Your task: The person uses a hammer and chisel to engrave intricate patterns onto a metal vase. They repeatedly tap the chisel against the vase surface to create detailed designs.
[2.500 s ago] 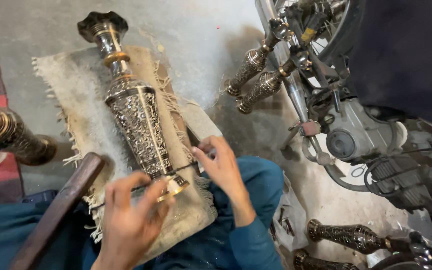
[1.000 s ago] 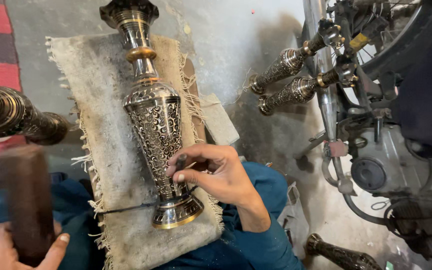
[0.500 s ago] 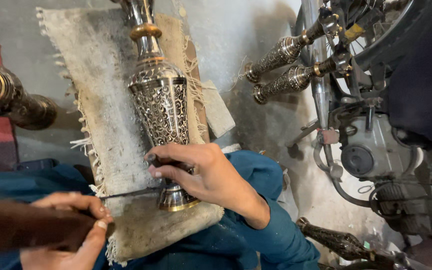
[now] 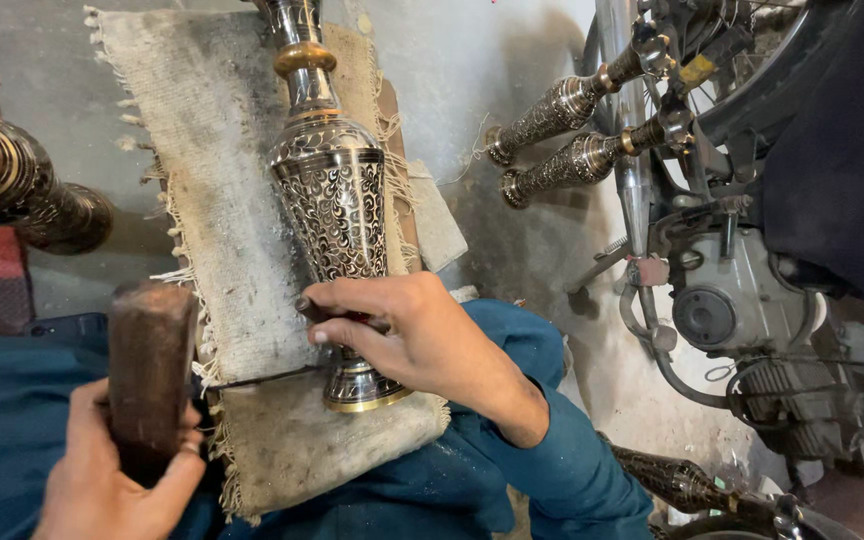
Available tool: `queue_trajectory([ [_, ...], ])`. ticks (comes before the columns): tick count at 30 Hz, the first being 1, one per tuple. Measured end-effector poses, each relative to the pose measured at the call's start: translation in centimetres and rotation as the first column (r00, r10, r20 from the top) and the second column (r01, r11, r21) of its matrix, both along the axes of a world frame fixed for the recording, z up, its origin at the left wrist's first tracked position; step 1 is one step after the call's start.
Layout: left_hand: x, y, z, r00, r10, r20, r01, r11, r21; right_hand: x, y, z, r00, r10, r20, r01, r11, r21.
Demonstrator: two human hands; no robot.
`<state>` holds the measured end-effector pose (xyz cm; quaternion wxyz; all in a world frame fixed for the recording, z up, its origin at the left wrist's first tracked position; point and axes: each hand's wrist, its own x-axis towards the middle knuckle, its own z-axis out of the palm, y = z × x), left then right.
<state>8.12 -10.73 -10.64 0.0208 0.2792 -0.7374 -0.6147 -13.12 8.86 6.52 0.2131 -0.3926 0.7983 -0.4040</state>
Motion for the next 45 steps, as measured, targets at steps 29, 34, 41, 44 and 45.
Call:
queue_trajectory([
  [29,-4.6,-3.4,8.3,0.981,-0.186,0.052,0.184,0.818,-0.545,0.0,-0.6,0.2,0.998,0.045,-0.034,-0.044,0.999,0.029],
  [34,-4.9,-3.5,8.1,0.897,-0.219,0.383,0.437,0.562,-0.702,0.2,-0.8,0.2,0.999,-0.034,-0.016,0.036,0.994,0.106],
  [41,-4.8,-3.3,7.3,0.956,-0.195,0.218,0.278,0.838,-0.469,0.0,-0.6,0.4,0.998,0.023,-0.052,-0.020,0.998,0.051],
  [44,-4.7,-3.3,7.0,0.949,-0.246,0.199,0.316,0.708,-0.631,0.0,-0.6,0.4,0.999,0.030,-0.042,-0.027,0.996,0.079],
  [45,-4.8,-3.3,7.0,0.973,-0.229,0.008,0.202,0.838,-0.508,0.0,-0.7,0.4,0.999,0.020,-0.029,-0.019,0.999,0.047],
])
